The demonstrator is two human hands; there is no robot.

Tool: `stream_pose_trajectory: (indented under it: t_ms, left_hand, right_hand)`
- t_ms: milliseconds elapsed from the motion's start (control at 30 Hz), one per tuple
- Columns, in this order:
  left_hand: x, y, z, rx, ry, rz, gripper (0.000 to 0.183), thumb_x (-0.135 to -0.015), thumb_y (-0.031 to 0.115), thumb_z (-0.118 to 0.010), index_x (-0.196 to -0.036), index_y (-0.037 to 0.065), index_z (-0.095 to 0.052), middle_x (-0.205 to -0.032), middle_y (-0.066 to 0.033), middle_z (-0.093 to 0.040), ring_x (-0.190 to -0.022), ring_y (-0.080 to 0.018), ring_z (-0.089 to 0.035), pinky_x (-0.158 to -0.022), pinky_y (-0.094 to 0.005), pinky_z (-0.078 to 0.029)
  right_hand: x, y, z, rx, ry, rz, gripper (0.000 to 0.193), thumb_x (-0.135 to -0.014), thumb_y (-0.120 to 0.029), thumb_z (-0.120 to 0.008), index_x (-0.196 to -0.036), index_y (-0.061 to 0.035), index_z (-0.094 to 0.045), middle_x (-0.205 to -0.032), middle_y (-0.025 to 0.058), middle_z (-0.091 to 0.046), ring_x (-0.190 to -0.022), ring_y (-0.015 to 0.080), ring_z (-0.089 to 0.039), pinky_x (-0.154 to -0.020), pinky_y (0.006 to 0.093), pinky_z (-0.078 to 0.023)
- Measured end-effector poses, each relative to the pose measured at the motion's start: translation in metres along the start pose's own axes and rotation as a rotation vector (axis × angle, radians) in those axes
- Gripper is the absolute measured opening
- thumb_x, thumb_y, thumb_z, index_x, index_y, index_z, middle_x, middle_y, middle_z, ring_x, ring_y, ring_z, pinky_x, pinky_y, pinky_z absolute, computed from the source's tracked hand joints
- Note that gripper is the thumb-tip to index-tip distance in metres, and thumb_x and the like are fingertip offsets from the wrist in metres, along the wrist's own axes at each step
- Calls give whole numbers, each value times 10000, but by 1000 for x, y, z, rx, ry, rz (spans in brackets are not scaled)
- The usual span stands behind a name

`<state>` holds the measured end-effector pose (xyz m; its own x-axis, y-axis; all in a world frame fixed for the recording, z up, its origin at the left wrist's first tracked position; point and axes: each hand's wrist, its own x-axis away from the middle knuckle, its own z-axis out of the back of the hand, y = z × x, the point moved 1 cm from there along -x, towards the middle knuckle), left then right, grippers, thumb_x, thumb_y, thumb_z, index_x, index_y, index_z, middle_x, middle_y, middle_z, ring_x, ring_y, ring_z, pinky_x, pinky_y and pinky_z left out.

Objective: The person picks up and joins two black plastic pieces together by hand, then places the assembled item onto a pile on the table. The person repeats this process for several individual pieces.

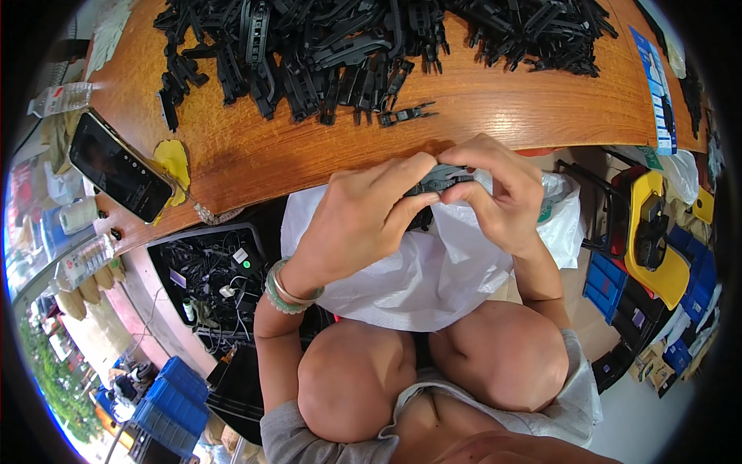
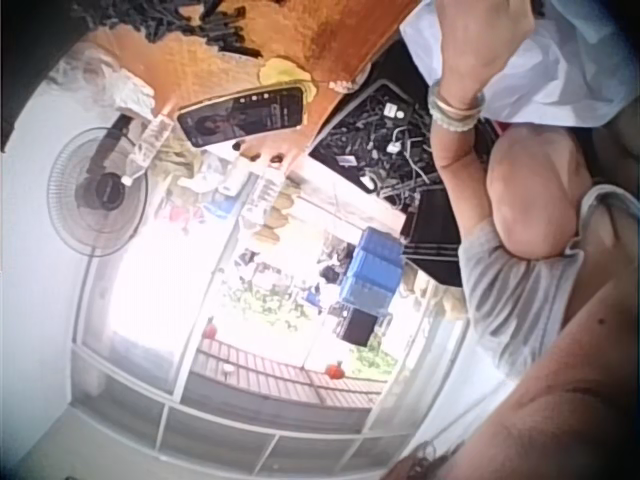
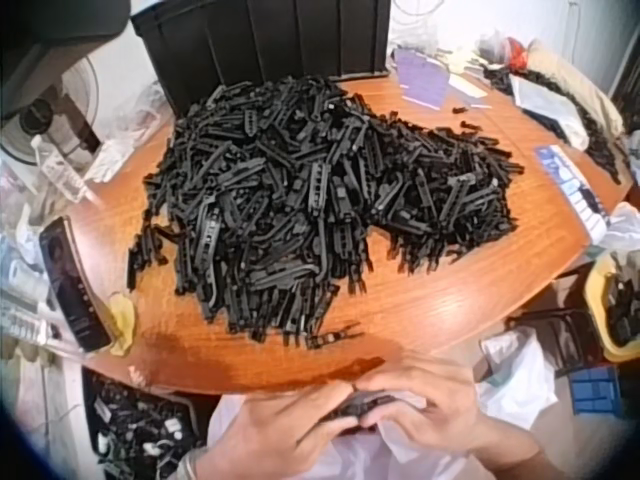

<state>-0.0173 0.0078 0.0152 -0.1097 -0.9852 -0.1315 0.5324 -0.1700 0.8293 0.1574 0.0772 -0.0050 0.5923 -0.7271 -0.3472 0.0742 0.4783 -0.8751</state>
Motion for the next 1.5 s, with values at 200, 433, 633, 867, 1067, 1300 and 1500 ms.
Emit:
stream_pose_trajectory:
  t_ms: [200, 433, 633, 867, 1067, 1300, 1500]
  left_hand:
    - [0, -11, -1, 125, 12, 24, 327, -779, 160, -720, -1054, 27, -606, -831, -149, -642, -691, -302, -627, -594, -335, -481]
    - [-44, -42, 39, -204, 287, -103, 172, -761, 49, -698, -928, 16, -679, -823, -98, -666, -689, -209, -645, -641, -278, -504]
    - [-80, -52, 33, -847, 164, -67, 182, -793, 173, -677, -896, 29, -634, -857, -92, -558, -766, -301, -615, -649, -377, -481]
    - [-60, -42, 33, -670, 397, -11, 135, -790, 52, -650, -906, 14, -590, -914, -93, -615, -685, -197, -618, -623, -300, -487]
    - [-38, -34, 17, 549, 422, 49, 160, -806, -84, -619, -865, -59, -473, -1037, -184, -590, -851, -191, -662, -710, -271, -559]
    - [-28, -17, 8, 535, 117, 154, 228, -855, 37, -637, -1053, -66, -589, -973, -125, -655, -764, -126, -614, -663, -249, -497]
    - [-16, -8, 0, 172, 158, 82, 281, -788, 88, -700, -1041, -5, -623, -733, -140, -619, -599, -194, -576, -575, -270, -460]
  right_hand:
    - [-2, 5, -3, -105, 42, -67, 254, -724, -106, -754, -931, 8, -659, -823, 117, -661, -706, 204, -624, -624, 276, -476]
    - [-16, 8, -8, -18, -230, -28, 196, -734, -46, -720, -917, -12, -658, -853, 97, -631, -734, 244, -588, -640, 311, -465]
    - [-42, 26, -18, 645, -77, 156, 156, -703, -43, -690, -841, -25, -619, -870, 84, -557, -843, 268, -506, -708, 358, -409]
    - [-27, 32, 0, 626, 71, 111, 127, -738, -33, -671, -853, -22, -618, -838, 83, -568, -794, 268, -515, -694, 363, -400]
    - [-29, 8, 8, 112, 24, 43, 150, -746, 39, -662, -894, 10, -664, -829, 107, -648, -714, 233, -611, -624, 317, -474]
    - [-32, 5, 10, 138, -24, 183, 180, -724, 47, -686, -901, 13, -670, -830, 119, -658, -730, 234, -633, -626, 294, -498]
    - [-25, 3, 4, 14, 49, 58, 207, -712, 25, -713, -915, 3, -676, -822, 107, -664, -678, 189, -626, -597, 284, -495]
